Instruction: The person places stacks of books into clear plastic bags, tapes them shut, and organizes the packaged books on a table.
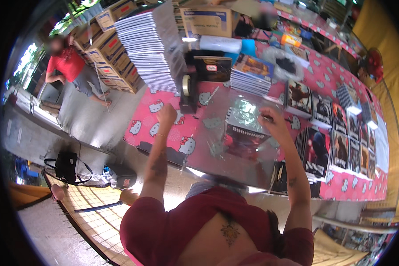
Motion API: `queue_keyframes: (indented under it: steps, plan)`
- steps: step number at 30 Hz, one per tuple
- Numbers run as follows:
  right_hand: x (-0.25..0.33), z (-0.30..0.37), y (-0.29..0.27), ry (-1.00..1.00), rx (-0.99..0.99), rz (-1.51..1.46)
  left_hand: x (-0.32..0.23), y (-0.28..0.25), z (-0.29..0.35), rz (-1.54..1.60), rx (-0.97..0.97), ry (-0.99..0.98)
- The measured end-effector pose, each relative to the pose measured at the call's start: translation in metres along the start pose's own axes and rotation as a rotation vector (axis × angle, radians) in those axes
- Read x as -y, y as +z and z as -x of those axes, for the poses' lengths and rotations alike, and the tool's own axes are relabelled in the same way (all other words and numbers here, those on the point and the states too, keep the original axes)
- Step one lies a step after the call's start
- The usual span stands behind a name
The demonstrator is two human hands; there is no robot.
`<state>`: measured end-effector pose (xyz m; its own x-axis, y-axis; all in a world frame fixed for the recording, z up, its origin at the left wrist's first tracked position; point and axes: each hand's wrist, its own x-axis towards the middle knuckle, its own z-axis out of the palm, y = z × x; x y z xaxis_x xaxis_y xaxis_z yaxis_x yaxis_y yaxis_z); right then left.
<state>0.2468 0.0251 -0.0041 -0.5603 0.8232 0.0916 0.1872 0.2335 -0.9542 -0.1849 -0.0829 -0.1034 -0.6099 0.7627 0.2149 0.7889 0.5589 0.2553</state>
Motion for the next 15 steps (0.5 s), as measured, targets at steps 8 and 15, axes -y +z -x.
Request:
queue_keyframes:
  steps: [8, 15]
  plan:
    - [0.001, 0.003, -0.002, -0.049, -0.016, -0.039, -0.260, -0.160, -0.018, 0.340, 0.628, 1.349]
    - [0.007, 0.004, 0.001, -0.037, -0.029, 0.006, -0.256, -0.006, -0.054, 0.464, 1.580, 1.078]
